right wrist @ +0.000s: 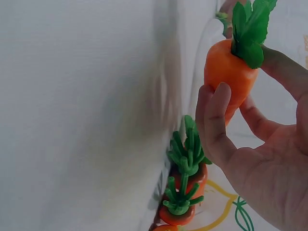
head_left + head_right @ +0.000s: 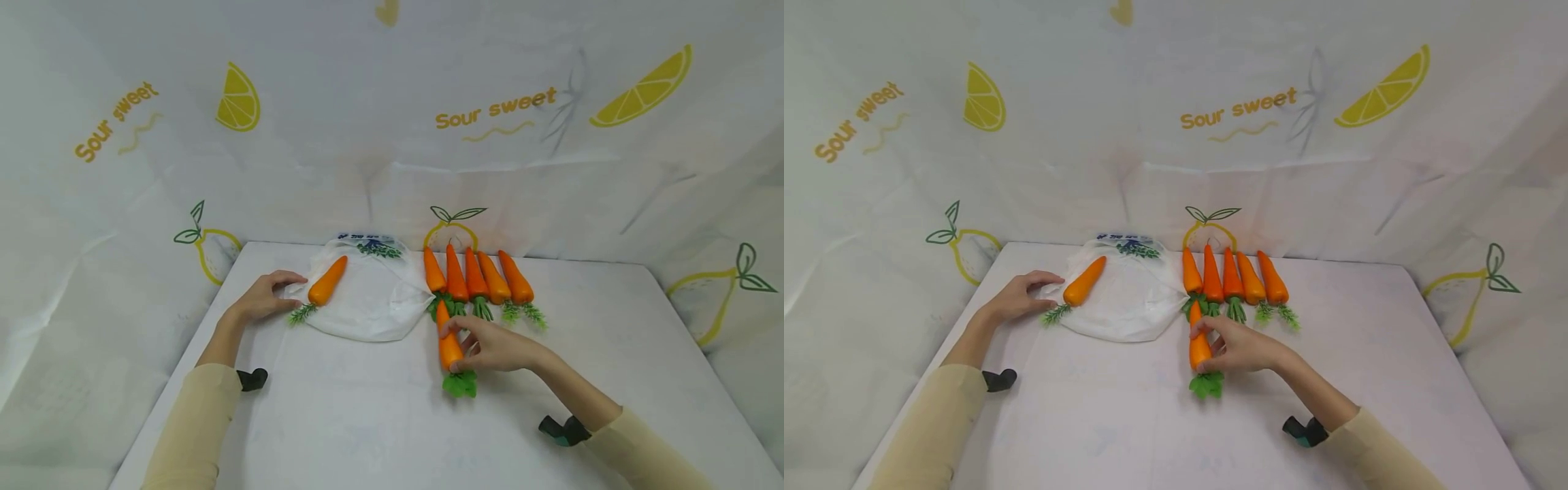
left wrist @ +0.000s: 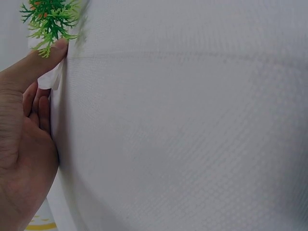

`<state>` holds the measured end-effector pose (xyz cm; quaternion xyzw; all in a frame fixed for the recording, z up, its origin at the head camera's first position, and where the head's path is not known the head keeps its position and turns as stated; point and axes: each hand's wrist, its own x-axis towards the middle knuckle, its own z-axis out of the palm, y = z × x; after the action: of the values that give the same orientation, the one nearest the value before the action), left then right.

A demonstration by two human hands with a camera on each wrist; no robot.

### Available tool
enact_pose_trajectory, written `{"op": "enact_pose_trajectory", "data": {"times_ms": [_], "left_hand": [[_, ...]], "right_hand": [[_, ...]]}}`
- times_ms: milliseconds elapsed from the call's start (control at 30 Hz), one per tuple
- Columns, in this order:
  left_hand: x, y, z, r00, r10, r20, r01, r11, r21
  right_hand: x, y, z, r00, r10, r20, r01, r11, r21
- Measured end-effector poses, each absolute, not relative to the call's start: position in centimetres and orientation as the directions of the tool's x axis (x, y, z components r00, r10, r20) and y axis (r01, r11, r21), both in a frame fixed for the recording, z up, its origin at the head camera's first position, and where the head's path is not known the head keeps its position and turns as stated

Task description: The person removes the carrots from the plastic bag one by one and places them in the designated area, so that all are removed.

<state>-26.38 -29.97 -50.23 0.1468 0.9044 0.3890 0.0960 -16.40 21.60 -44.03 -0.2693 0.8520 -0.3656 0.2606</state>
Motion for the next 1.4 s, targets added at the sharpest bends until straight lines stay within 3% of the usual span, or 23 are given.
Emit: {"op": "enact_pose_trajectory", "data": {"times_ms": [433, 667, 1033, 1400], "left_hand": [[-26.3, -30.0, -50.4, -0.939, 0.340, -0.059, 0.189, 0.650, 0.737], [-26.3, -29.9, -50.5, -0.939, 0.339, -0.061, 0.188, 0.652, 0.735], [-26.2, -29.7, -50.1, -0.942, 0.327, -0.071, 0.171, 0.654, 0.737], [-26.2, -29.7, -49.8, -0.941, 0.333, -0.066, 0.176, 0.647, 0.742]], "right_hand": [[-16.4, 21.2, -45.3, -0.712, -0.659, -0.242, -0.297, 0.595, -0.747], [-16.5, 21.0, -45.6, -0.741, -0.633, -0.224, -0.315, 0.623, -0.716], [-16.5, 21.5, -43.9, -0.741, -0.616, -0.267, -0.279, 0.644, -0.712], [-17.6, 22.3, -42.1, -0.754, -0.642, -0.140, -0.368, 0.589, -0.720]]}}
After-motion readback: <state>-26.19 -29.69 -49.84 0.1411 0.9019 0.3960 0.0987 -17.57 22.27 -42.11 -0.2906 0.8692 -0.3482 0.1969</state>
